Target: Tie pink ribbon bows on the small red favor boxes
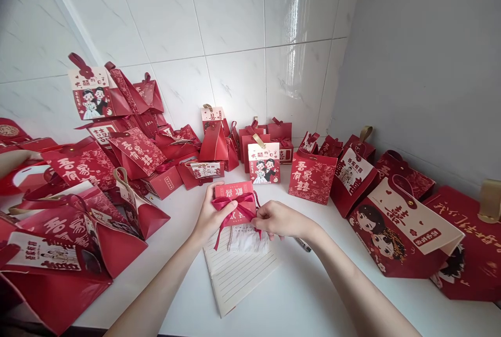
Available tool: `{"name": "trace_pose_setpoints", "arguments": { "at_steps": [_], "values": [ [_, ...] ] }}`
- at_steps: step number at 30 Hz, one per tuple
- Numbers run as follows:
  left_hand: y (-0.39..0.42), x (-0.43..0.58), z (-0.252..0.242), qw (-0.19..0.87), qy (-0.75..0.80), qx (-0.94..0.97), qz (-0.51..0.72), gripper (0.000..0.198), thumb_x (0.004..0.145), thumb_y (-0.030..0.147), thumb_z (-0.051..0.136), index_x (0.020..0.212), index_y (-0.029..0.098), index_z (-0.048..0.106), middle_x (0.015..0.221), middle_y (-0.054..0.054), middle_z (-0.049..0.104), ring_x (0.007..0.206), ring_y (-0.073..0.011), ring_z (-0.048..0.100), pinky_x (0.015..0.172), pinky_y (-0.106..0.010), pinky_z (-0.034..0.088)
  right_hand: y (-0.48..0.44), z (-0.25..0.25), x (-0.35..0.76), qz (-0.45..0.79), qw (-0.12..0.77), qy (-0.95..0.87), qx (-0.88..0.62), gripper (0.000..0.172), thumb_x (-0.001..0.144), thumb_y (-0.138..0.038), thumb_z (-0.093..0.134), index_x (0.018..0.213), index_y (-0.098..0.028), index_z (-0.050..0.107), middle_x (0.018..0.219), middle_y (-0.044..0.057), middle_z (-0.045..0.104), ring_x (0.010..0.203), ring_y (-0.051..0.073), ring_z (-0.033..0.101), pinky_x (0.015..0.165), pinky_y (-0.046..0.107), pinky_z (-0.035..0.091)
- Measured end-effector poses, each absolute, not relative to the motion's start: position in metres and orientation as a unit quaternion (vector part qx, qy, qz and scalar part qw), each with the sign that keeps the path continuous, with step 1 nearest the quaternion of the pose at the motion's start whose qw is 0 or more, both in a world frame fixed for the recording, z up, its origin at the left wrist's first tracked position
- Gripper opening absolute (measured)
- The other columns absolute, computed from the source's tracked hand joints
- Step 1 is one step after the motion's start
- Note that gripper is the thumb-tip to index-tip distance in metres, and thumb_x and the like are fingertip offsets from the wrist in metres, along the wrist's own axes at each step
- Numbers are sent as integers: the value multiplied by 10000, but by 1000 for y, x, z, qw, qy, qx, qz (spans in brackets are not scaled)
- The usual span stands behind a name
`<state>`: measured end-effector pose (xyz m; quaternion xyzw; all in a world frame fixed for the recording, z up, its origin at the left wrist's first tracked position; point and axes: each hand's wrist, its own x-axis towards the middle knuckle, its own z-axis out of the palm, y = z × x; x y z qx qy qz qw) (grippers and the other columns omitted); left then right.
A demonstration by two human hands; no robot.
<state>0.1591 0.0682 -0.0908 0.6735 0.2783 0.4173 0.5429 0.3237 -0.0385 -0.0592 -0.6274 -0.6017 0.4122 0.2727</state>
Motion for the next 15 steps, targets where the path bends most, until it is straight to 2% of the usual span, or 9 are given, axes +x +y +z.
{"name": "trace_pose_setpoints", "arguments": {
  "at_steps": [4,9,15],
  "values": [
    [68,159,-90,538,283,676,417,523,703,336,675,1128,231,389,1045,-53,586,959,-186,587,838,-312,463,-38,-61,325,435,290,-607,-598,209,741,-298,470,575,-171,466,572,-20,425,532,94,423,452,198,421],
    [69,158,-91,537,286,677,414,507,712,342,673,1121,235,393,1065,-54,572,992,-188,577,853,-308,458,-39,-59,329,410,251,-643,-596,233,732,-253,461,526,-168,393,503,-36,384,477,71,329,449,216,265],
    [66,158,-88,574,271,664,395,532,701,348,682,1122,241,376,975,-27,594,833,-158,619,731,-275,497,-42,-53,333,435,216,-649,-586,215,727,-225,457,521,-168,427,488,-39,414,462,73,344,454,215,264]
  ]
}}
